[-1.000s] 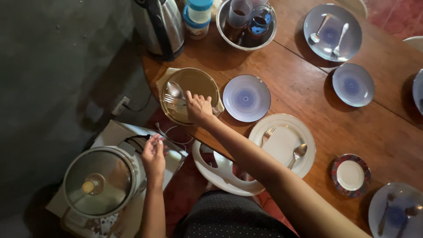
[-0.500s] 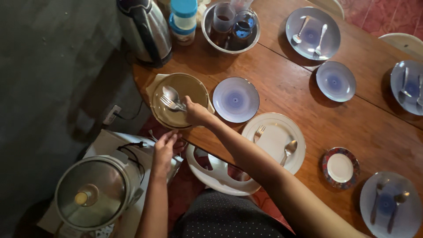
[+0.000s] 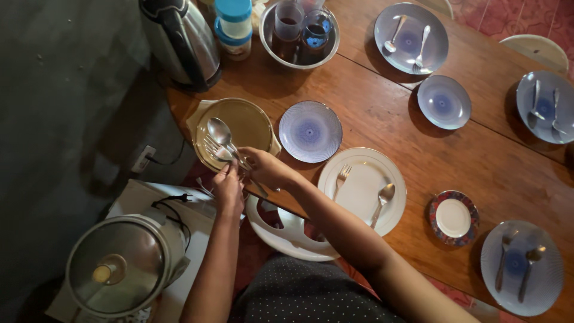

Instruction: The person sets a dining table by placing plates, bowls, and cutlery in a systematic arrangement. They handle multiple plates and bowls, arranging them on the table, then place forks, spoons, and knives beside each plate. Finally, they place cups next to the place settings.

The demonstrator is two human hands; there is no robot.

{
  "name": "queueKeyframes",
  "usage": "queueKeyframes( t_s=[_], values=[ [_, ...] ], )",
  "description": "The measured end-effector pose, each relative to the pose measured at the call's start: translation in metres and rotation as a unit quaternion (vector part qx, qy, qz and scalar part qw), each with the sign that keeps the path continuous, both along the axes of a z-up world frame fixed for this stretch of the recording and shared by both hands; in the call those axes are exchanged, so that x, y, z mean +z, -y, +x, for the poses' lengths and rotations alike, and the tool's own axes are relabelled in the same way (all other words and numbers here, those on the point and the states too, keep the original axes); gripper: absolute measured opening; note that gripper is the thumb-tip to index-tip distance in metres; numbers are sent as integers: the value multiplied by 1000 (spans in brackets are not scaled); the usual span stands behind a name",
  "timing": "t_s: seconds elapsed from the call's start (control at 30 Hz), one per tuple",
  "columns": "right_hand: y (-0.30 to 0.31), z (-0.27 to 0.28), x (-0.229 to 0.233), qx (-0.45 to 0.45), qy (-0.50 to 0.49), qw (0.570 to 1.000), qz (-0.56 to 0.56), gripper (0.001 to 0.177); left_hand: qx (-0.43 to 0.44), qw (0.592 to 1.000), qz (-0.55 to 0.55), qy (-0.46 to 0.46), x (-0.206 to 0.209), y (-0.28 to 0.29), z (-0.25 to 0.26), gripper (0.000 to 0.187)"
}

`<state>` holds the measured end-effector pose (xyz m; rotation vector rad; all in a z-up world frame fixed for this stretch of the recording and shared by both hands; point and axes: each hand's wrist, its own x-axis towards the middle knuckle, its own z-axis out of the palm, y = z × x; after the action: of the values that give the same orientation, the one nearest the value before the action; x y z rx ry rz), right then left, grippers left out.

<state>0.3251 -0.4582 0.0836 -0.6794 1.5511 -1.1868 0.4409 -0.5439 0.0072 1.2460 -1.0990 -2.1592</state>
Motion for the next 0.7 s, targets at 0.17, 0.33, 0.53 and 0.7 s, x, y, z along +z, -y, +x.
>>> queueKeyframes(
  t_s=[0.17,0.33,0.53,0.7],
  values=[
    [-22,1,4,63,-165,982,68,83,50,996,73,-33,0,-3,-8,23],
    [-25,6,-29,20,-258,963,-78,71,-17,1000,-13,11,-3,-2,-9,27],
    [-18,13,-41,43,-289,955,-55,87,10,999,22,-42,-3,6,-15,30],
    [-9,11,-31,40,-213,976,-34,97,-7,1000,-13,25,-12,20,-8,23]
  ],
)
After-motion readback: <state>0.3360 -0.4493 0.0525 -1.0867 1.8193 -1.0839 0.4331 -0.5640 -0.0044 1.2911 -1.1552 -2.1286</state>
